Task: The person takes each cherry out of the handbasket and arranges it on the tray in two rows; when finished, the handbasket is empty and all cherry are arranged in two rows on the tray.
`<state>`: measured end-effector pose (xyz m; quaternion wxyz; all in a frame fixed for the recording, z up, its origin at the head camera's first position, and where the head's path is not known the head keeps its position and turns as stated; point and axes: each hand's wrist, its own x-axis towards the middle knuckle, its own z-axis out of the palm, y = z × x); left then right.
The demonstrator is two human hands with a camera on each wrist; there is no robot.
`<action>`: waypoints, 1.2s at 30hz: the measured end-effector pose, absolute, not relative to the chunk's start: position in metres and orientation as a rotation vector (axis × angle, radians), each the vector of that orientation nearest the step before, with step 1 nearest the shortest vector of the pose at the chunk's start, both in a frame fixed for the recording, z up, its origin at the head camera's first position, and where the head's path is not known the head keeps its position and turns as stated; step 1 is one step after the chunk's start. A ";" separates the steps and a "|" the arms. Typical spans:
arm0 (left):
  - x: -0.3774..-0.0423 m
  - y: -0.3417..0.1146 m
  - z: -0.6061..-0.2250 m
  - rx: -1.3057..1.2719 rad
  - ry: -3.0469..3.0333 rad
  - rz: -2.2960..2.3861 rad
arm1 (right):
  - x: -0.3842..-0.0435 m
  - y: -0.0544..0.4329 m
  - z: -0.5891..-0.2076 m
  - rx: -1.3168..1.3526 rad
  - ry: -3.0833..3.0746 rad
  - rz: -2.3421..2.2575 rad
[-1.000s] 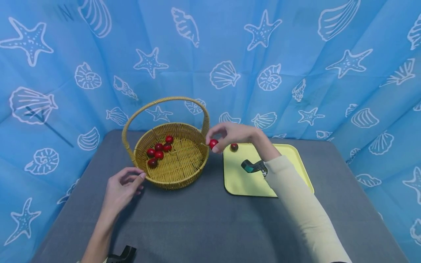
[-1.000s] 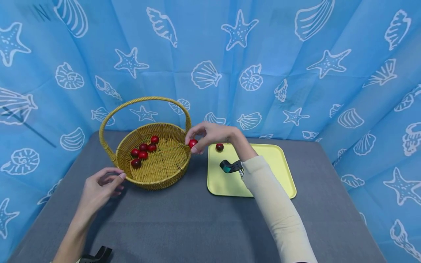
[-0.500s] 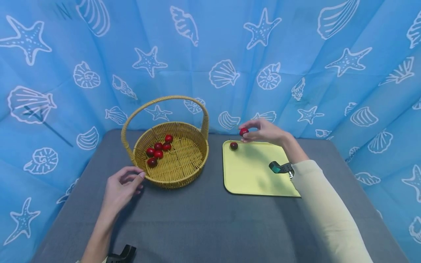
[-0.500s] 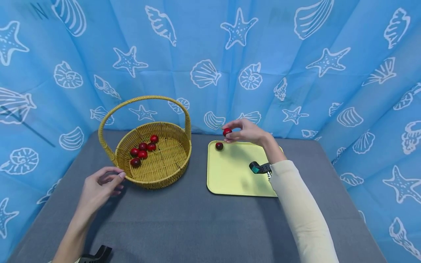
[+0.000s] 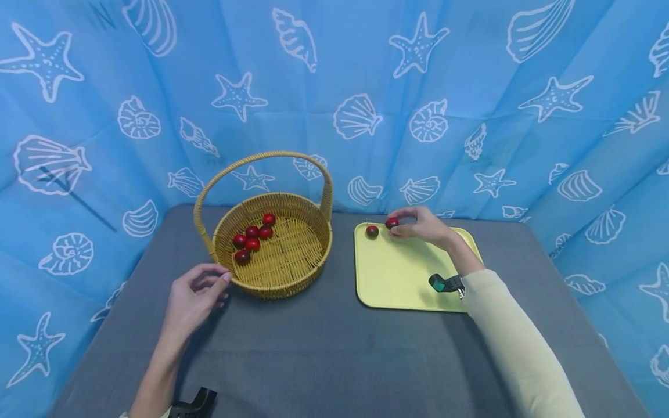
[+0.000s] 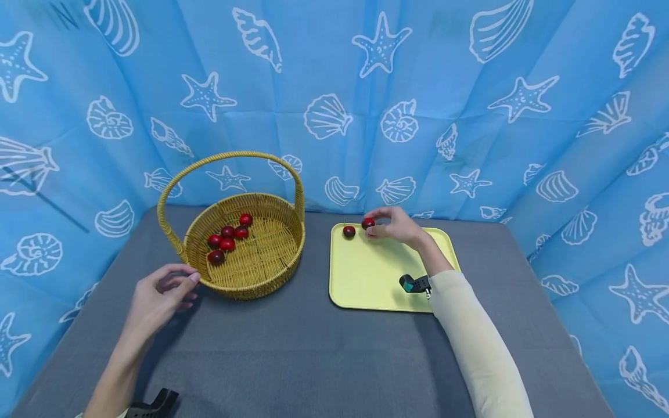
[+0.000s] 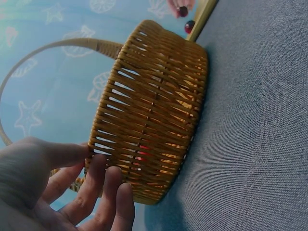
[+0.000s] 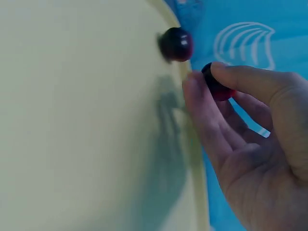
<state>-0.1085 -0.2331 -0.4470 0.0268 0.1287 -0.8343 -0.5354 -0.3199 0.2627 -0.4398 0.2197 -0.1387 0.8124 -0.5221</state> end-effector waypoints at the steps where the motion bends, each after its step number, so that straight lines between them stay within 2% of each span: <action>1: -0.109 -0.233 -0.447 0.400 -2.579 -1.656 | -0.320 0.263 -0.444 -0.382 2.267 -1.435; 15: -0.108 -0.233 -0.447 0.394 -2.588 -1.665 | -0.316 0.261 -0.469 -0.387 2.486 -1.358; 36: -0.109 -0.236 -0.450 0.370 -2.574 -1.670 | -0.312 0.267 -0.458 -0.490 2.500 -1.340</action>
